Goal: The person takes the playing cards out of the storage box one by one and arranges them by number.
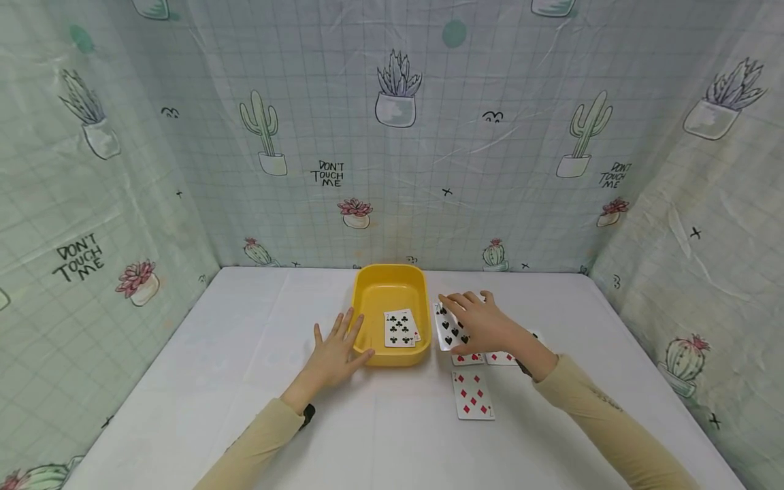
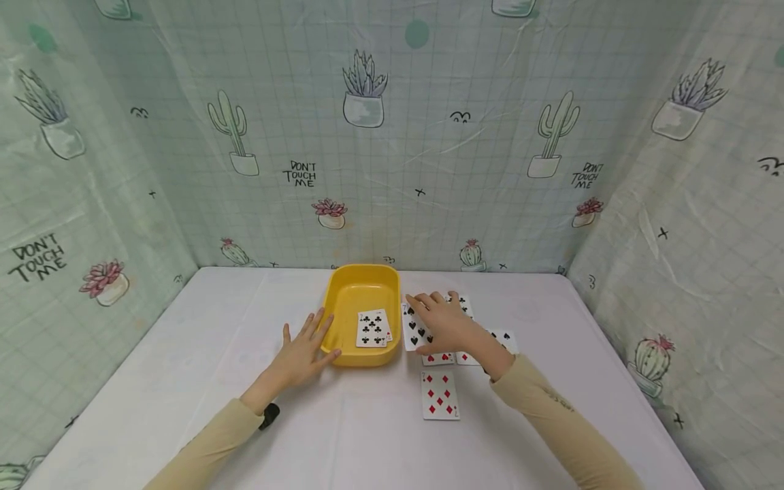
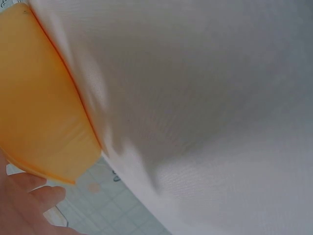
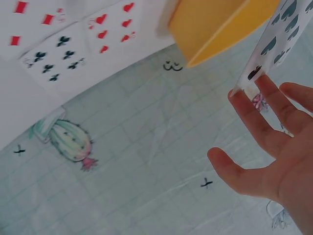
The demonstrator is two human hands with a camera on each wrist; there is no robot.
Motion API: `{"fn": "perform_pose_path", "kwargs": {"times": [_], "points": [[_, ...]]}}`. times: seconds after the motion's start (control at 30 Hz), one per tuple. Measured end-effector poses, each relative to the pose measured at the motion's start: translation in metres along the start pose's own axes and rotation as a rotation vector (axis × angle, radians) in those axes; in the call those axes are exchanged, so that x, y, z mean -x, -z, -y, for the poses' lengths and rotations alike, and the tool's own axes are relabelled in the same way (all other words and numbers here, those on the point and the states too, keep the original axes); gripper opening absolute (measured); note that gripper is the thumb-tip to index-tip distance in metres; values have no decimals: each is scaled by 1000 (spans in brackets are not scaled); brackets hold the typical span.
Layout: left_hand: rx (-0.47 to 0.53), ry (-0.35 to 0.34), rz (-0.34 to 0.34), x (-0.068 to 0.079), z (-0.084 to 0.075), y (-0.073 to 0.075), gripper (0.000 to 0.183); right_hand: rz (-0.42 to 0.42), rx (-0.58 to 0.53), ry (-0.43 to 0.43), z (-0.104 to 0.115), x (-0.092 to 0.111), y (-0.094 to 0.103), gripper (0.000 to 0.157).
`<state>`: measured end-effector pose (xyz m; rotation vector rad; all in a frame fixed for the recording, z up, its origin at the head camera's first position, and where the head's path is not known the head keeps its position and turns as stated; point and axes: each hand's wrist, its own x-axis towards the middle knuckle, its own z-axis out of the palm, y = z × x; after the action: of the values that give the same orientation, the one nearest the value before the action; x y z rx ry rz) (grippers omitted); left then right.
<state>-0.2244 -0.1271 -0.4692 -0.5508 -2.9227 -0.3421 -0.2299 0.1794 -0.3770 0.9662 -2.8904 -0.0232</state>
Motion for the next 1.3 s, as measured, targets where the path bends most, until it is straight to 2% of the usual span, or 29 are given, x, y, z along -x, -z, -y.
{"fn": "perform_pose_path", "kwargs": {"times": [0.37, 0.6, 0.8, 0.97, 1.17, 1.3], "points": [[8, 10, 17, 2, -3, 3, 77, -46, 25, -34, -22, 70, -35, 95], [-9, 0, 7, 3, -2, 3, 77, 30, 2, -79, -30, 101, -56, 96], [0, -2, 1, 3, -2, 2, 77, 98, -40, -117, -31, 113, -68, 96], [-15, 10, 22, 2, -2, 3, 78, 112, -59, -118, -32, 115, -74, 95], [4, 10, 39, 1, -3, 6, 77, 143, -92, -118, -31, 116, -72, 94], [16, 23, 42, 0, -4, 10, 78, 114, -88, -93, -32, 111, -67, 89]]}}
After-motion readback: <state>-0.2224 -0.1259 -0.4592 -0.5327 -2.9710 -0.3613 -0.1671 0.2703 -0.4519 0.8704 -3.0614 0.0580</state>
